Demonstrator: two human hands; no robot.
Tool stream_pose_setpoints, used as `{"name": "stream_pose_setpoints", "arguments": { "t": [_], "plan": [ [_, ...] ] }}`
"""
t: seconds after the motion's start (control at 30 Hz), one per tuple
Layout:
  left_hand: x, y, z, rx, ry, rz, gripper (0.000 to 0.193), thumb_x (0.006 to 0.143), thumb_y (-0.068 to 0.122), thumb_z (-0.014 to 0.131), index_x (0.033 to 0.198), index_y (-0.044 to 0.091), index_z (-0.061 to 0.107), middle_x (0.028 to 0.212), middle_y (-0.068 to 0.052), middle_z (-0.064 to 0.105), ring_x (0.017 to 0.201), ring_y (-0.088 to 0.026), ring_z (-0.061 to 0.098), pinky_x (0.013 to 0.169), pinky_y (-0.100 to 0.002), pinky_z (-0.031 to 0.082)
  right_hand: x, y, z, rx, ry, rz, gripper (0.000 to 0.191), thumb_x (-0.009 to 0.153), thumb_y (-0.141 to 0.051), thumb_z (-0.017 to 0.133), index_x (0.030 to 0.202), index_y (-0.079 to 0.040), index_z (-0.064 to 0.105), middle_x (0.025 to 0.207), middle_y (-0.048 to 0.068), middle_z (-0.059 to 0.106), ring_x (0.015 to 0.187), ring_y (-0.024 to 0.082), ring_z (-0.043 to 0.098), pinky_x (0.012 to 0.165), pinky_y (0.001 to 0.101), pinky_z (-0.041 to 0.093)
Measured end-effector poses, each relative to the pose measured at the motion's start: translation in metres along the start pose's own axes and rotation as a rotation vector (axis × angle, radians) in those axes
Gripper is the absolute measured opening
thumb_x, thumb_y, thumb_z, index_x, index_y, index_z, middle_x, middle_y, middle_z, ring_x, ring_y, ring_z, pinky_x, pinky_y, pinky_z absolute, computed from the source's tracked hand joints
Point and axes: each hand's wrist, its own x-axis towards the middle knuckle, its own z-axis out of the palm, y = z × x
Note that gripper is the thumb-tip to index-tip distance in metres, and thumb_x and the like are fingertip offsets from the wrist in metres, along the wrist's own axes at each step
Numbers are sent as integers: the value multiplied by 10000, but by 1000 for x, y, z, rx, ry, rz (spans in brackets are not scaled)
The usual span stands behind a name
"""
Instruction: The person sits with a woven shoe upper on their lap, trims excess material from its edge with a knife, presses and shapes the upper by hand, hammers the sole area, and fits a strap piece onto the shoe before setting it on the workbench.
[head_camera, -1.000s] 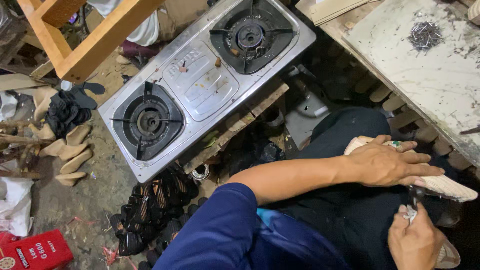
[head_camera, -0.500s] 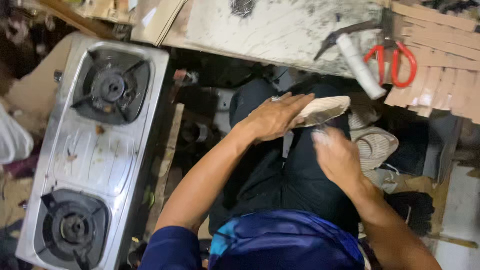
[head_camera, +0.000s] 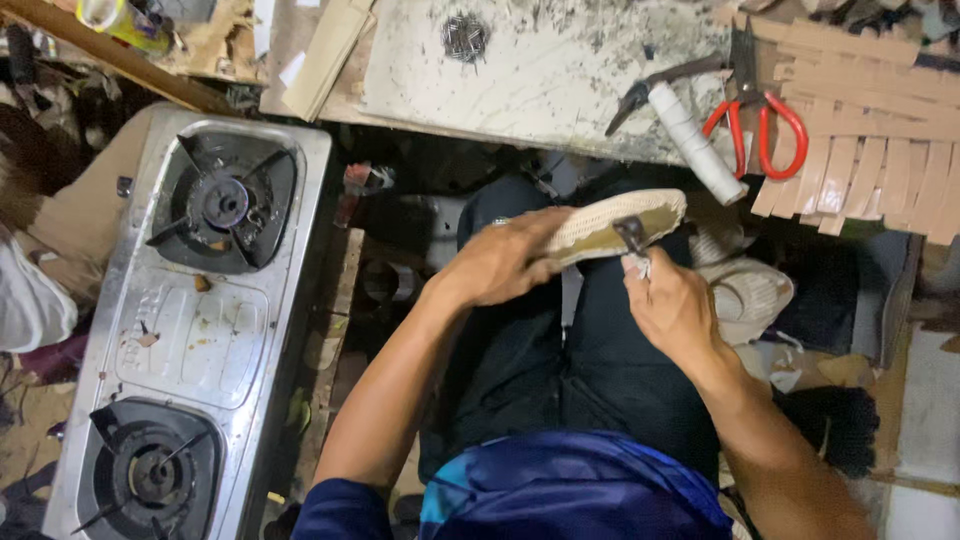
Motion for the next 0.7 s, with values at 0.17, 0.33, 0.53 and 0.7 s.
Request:
{"name": "stream_pose_setpoints", "arguments": {
  "t": [0.17,0.33,0.53,0.7],
  "plan": [
    [-34,0,30,-119,347,-118,452,989,153,559,1416,5,550,1446,-218,592,1372,-406,538,1158,-452,410,4,5,8,35,51,29,224,1008,-225,608,1025,-2,623,742,276,653,733,517,644,632,585,491],
    [-37,0,53,-228,576,-45,407,973,58,528,1369,-11,593,1444,-205,627,1445,-412,521,1221,-464,392,-11,-14,9,260,-200,321,234,1022,-239,564,1036,-19,642,776,173,726,658,359,722,602,452,558],
    [-47,26,54,-63,563,114,542,829,-69,564,1368,-20,580,1438,-209,599,1452,-444,500,1216,-476,433,-52,-33,30,1053,-477,407,281,992,-112,518,1193,47,634,1025,68,745,885,175,743,769,333,631],
    [-55,32,55,-47,552,189,541,823,-68,567,1362,-22,567,1450,-221,586,1442,-455,498,1209,-490,442,-59,-42,18,812,-567,378,344,1006,-94,529,1340,-31,585,950,117,691,860,228,709,767,361,606]
  ]
}}
